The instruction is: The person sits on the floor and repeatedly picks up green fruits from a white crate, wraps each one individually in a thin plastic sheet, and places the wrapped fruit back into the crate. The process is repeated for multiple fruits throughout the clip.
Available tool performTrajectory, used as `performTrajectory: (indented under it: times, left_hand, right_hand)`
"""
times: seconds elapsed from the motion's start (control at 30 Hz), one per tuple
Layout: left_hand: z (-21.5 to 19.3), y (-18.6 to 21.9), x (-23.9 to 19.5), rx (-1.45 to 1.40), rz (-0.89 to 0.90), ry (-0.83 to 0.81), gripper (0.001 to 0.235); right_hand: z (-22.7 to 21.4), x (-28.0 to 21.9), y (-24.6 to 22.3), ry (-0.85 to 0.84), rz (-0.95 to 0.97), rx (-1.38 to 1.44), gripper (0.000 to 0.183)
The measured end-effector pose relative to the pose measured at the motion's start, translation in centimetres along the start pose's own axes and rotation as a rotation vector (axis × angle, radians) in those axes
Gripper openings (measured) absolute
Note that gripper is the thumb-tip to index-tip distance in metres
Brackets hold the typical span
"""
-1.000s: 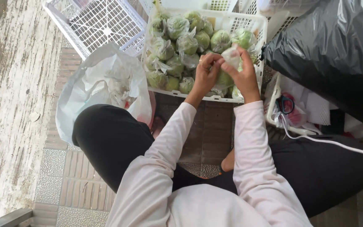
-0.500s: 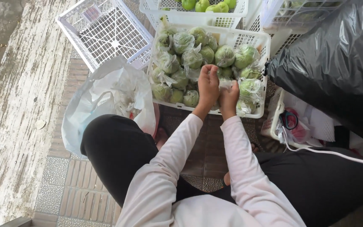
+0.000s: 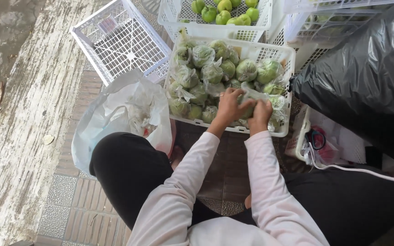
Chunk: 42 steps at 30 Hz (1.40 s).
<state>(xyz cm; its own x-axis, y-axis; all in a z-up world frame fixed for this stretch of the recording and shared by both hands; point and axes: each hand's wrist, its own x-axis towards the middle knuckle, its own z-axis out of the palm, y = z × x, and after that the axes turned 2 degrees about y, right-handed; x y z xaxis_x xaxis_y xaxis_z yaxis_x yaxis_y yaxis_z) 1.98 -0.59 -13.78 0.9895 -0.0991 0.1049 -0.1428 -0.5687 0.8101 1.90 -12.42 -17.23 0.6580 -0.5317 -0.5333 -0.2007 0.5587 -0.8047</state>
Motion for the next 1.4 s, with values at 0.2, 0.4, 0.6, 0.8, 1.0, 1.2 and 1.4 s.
performTrajectory:
  times: [0.2,0.4,0.6,0.8,1.0,1.2,1.4]
  left_hand:
    - [-2.4,1.8,-1.0,-0.143,-0.079,0.505,0.007]
    - [-4.4,2.1,-0.2,-0.417,-0.050,0.591,0.010]
    - [-7.2,4.8,-1.0,-0.192,0.042,0.711,0.050]
    - [-5.2,5.9,-1.2,-0.196,0.124,0.665,0.051]
    - [-3.2,7.9,-2.4,-0.270,0.044,0.587,0.040]
    - [-2.2,8.6,-1.7,-0.886,-0.062,0.559,0.038]
    - [-2.4,2.8,-0.5,-1.143,-0.388,0.570,0.035]
  right_hand:
    - [1.3,-5.7,-3.2,-0.204,-0.287,-0.386,0.017]
    - [1.0,-4.1,-3.4,-0.568,-0.816,-0.599,0.014]
    - [2.1,-7.9,-3.7,-0.718,-0.689,-0.628,0.027]
    - [2.4,-10.6,-5.3,-0.438,-1.033,-0.607,0.020]
    - [0.2,-0.8,-0.2,-0.068,-1.025,-0.595,0.015]
    - [-3.7,6.1,3.5,-0.333,0.175,0.135,0.026]
    - [-0.7,-0.1,-2.8,-0.287,0.397,0.444,0.039]
